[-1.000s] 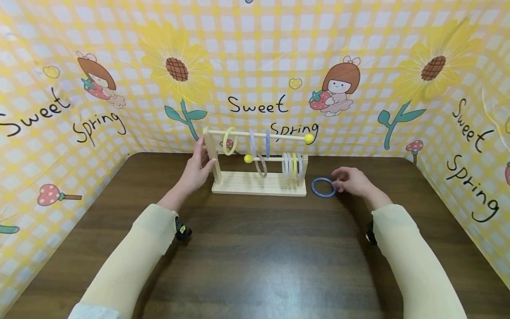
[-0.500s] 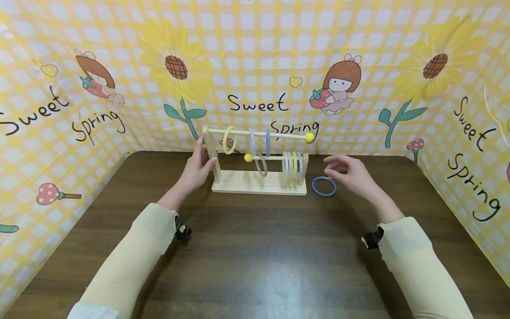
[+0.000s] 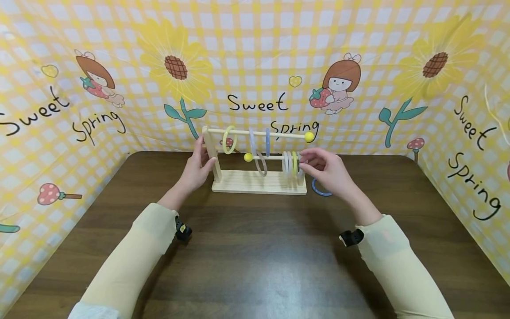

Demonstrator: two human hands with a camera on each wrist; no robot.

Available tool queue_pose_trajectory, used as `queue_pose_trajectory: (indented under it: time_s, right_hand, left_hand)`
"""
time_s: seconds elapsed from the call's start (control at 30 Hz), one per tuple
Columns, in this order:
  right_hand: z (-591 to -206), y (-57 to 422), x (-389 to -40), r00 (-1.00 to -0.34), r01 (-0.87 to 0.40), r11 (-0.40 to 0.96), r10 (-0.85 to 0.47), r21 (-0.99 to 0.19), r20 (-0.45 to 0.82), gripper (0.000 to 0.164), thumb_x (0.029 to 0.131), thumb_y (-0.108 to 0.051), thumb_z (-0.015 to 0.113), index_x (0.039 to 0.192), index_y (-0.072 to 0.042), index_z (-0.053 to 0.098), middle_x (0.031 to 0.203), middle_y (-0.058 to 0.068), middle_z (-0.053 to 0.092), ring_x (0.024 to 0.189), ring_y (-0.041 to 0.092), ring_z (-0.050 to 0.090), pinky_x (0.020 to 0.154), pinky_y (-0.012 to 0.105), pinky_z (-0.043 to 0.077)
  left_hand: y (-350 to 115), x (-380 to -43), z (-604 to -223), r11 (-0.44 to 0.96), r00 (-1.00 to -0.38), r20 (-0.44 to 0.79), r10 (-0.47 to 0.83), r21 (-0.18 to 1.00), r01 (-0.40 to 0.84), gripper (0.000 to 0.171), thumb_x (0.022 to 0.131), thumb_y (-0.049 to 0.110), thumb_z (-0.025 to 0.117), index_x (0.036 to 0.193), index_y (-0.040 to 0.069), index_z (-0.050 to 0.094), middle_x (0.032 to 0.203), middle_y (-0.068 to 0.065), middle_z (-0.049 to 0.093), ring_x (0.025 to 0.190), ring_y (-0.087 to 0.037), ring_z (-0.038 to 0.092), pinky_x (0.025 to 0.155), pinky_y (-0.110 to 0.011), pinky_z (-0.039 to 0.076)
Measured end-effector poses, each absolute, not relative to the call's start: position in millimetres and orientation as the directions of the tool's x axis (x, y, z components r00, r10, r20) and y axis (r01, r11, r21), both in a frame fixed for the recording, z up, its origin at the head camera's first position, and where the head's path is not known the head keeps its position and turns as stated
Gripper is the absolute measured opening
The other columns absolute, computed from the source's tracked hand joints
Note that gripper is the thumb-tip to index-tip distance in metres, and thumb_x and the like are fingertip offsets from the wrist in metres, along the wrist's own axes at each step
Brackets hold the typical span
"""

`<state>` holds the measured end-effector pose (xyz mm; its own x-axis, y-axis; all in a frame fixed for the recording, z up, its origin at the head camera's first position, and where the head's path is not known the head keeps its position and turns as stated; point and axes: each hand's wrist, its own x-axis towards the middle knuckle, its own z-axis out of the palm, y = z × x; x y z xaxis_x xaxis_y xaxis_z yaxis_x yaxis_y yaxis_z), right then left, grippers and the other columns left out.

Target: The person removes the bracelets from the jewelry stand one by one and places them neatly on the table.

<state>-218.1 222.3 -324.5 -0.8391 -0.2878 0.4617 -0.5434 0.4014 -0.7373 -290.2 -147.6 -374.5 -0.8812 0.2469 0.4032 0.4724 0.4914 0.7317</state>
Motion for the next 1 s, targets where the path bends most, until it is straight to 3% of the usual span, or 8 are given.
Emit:
queue_pose_trajectory:
  time_s: [0.53,0.8,1.0]
  right_hand:
    - [-331,169,-239,-0.858,-0.511,0.338,-0.153,-0.790,0.490,0.026,0.091,-0.007,0.069,0.115,0.003,0.063,0.107,0.017,0.068,0.084,0.007,0.064,0.067,0.020,0.049]
    - [-322,147,-237,-0.855,-0.514,0.297,-0.109,-0.805,0.507,0.027,0.090,0.003,0.067,0.114,0.013,0.060,0.106,0.026,0.066,0.080,0.019,0.064,0.066,0.019,0.048]
    - [-314,134,-232,-0.875,-0.482,0.252,-0.089,-0.839,0.476,0.027,0.089,0.006,0.066,0.113,0.017,0.059,0.108,0.030,0.064,0.076,0.017,0.063,0.064,0.017,0.049]
  left_hand:
    - [-147,-289,-374,0.486,-0.886,0.393,0.245,0.741,0.463,0.076,0.101,0.006,0.050,0.157,0.016,-0.001,0.138,-0.028,0.046,0.125,-0.041,0.047,0.099,-0.050,0.043]
    - [-148,-288,-372,0.489,-0.882,0.401,0.246,0.735,0.470,0.076,0.101,0.006,0.051,0.157,0.014,0.000,0.137,-0.028,0.047,0.123,-0.041,0.049,0.099,-0.050,0.044]
    - [-148,-288,-372,0.480,-0.880,0.404,0.250,0.737,0.475,0.076,0.101,0.004,0.050,0.157,0.013,-0.001,0.137,-0.028,0.047,0.123,-0.040,0.049,0.098,-0.050,0.044]
